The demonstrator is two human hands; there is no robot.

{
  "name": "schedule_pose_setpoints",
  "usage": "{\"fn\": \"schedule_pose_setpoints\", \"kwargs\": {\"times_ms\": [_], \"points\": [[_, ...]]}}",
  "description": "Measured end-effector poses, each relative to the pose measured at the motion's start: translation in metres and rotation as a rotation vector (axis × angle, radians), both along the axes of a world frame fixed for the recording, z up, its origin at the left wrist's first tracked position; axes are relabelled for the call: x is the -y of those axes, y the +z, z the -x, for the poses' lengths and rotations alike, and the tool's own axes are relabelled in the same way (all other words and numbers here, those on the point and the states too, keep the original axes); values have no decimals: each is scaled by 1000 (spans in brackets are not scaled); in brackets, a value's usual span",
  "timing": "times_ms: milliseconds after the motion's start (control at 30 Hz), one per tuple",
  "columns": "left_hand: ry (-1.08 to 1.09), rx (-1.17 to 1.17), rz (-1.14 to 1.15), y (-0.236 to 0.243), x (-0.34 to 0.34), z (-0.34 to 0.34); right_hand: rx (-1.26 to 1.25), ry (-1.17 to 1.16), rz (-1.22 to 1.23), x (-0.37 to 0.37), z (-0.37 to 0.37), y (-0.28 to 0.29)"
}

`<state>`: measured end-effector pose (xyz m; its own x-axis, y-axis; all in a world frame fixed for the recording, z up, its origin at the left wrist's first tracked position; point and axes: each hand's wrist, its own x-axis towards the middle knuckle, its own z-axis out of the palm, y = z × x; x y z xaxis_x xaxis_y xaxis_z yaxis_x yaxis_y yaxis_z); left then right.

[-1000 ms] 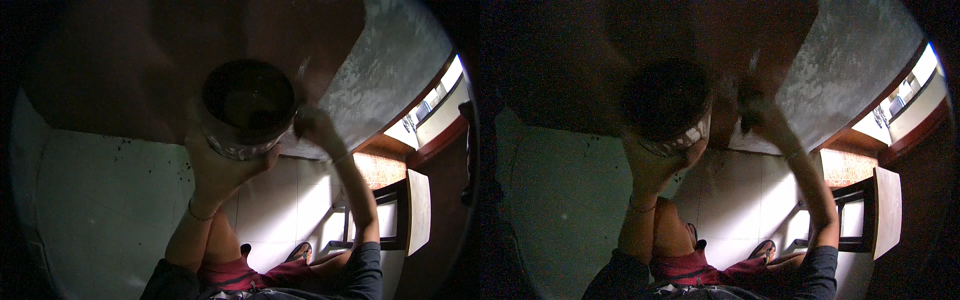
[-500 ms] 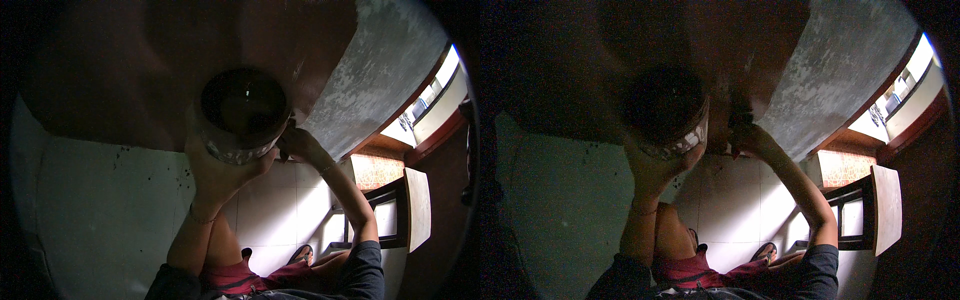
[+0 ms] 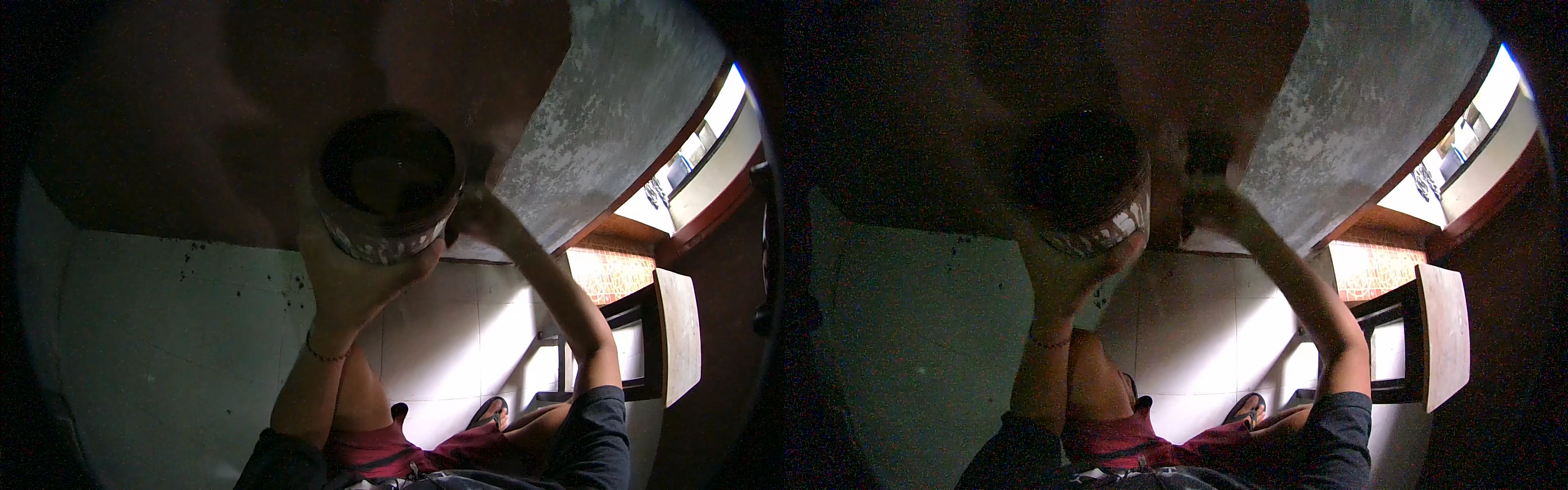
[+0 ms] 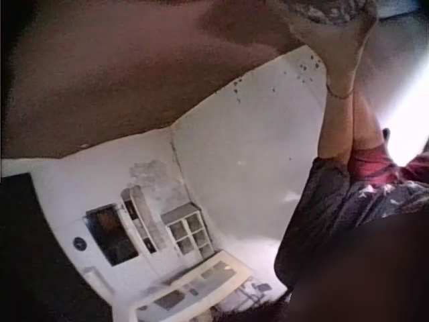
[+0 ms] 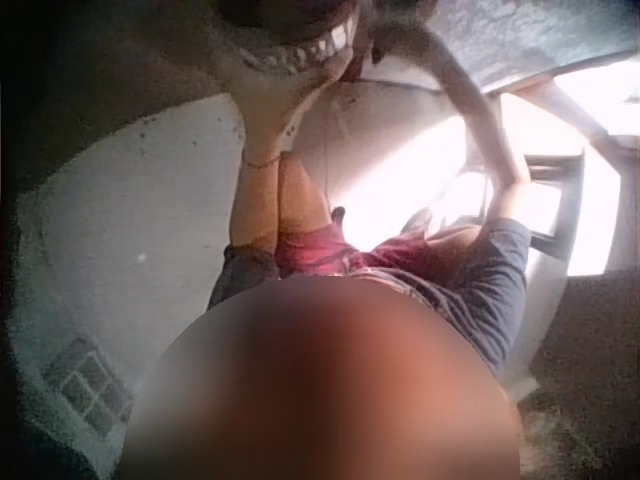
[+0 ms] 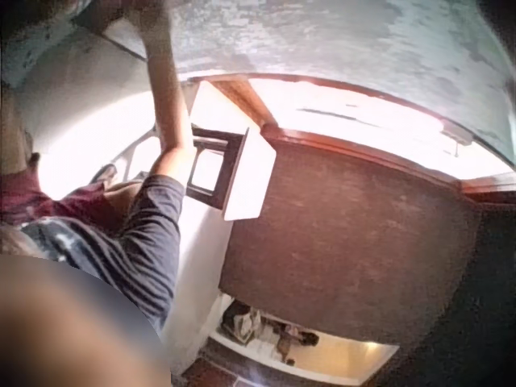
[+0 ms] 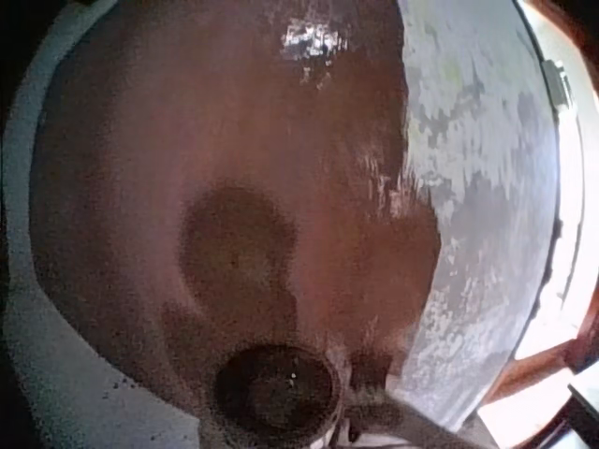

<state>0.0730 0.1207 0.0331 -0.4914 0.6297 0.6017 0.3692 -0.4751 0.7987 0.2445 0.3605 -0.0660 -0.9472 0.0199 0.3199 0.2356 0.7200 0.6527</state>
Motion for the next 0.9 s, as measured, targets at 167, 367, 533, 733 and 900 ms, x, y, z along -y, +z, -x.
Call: {"fn": "schedule_pose_setpoints", "kwargs": {"times_ms": [167, 367, 533, 733, 900], "points": [[42, -102, -97, 0, 0, 4, -261, 251, 1076, -1, -14, 38], [64, -55, -77, -1, 4, -3, -534, 77, -44, 9, -29, 189], [21, -114, -49, 4, 4, 0, -228, 8, -40, 11, -12, 88], [94, -149, -132, 9, 4, 0, -3, 184, 964, 16, -19, 56], [117, -253, -98, 5, 3, -1, -391, 107, 38, -4, -27, 181]]}}
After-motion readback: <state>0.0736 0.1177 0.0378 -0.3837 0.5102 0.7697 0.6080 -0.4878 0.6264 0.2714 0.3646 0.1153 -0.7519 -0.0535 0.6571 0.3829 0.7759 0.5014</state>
